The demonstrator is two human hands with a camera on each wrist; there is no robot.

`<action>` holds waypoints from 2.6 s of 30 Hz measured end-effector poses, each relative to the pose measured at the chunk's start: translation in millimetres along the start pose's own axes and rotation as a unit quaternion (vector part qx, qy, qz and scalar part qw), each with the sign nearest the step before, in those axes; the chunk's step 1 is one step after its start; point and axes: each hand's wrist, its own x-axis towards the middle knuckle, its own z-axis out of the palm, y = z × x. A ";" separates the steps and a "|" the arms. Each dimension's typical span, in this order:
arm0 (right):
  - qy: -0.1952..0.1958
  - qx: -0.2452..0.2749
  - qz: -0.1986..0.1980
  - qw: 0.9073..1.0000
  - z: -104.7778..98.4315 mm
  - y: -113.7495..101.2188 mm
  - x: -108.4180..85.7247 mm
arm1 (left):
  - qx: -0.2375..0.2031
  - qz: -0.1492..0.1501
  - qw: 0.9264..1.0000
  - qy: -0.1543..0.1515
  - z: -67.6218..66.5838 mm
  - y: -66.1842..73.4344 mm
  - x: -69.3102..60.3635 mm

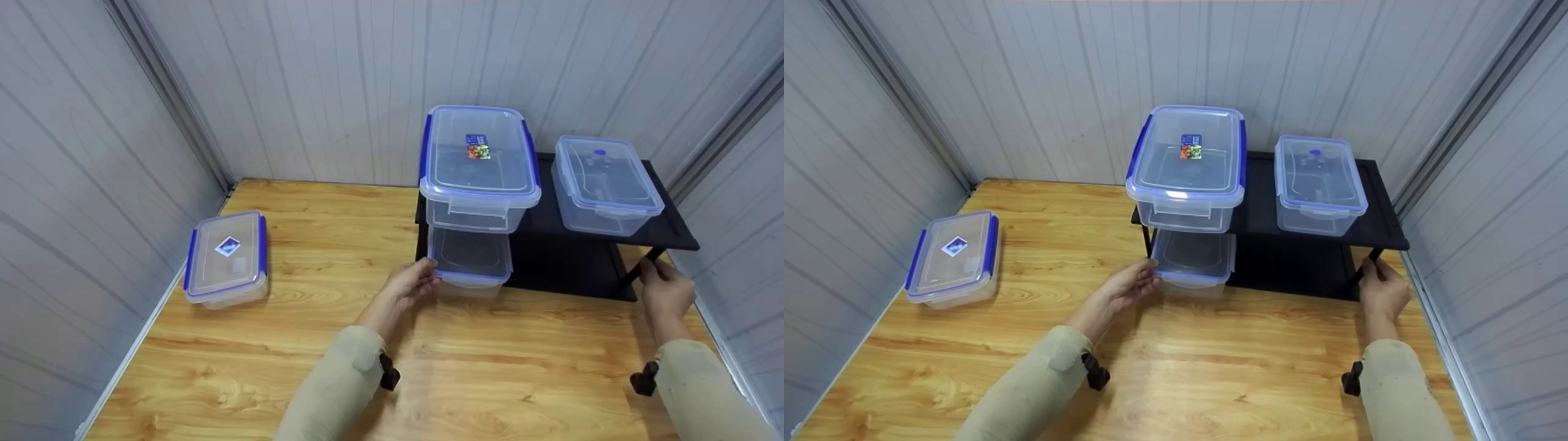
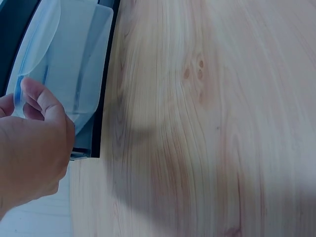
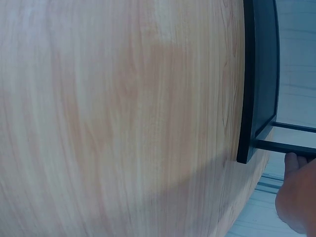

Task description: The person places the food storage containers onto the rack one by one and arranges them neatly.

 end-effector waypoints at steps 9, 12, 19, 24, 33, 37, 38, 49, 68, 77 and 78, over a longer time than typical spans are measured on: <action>0.005 0.011 0.008 1.000 3.1 -0.9 0.2 | -0.017 0.013 0.999 0.031 2.4 0.3 1.4; 0.008 0.001 0.001 1.000 3.6 -0.9 0.4 | -0.025 0.017 0.999 0.042 2.3 0.9 1.4; -0.001 -0.031 -0.007 0.999 2.3 -1.4 0.3 | -0.058 0.026 0.996 0.063 3.7 5.4 1.3; 0.004 -0.032 -0.006 0.999 0.6 -0.3 1.1 | -0.075 0.035 0.994 0.070 6.2 6.3 1.3; 0.002 0.049 -0.001 0.999 1.8 1.5 0.7 | -0.099 0.052 0.991 0.074 16.8 5.9 -1.7; 0.008 0.046 -0.003 0.999 2.5 1.4 1.1 | -0.101 0.055 0.991 0.073 17.1 5.8 -1.7; 0.008 0.047 -0.001 0.999 2.5 1.2 1.4 | -0.098 0.055 0.991 0.072 16.5 5.6 -1.6; 0.009 -0.028 -0.016 0.999 0.6 1.1 1.6 | -0.026 0.015 0.999 0.020 -7.4 15.9 -14.6; 0.010 0.022 0.017 1.000 2.1 1.3 4.7 | 0.088 0.001 0.995 -0.048 -110.1 84.2 -71.9; 0.014 -0.022 -0.005 1.000 2.3 1.6 2.8 | 0.133 0.006 0.990 -0.041 -169.4 115.8 -95.8; 0.016 -0.030 -0.010 0.999 2.3 1.8 2.9 | 0.136 0.007 0.990 -0.043 -175.8 119.2 -99.0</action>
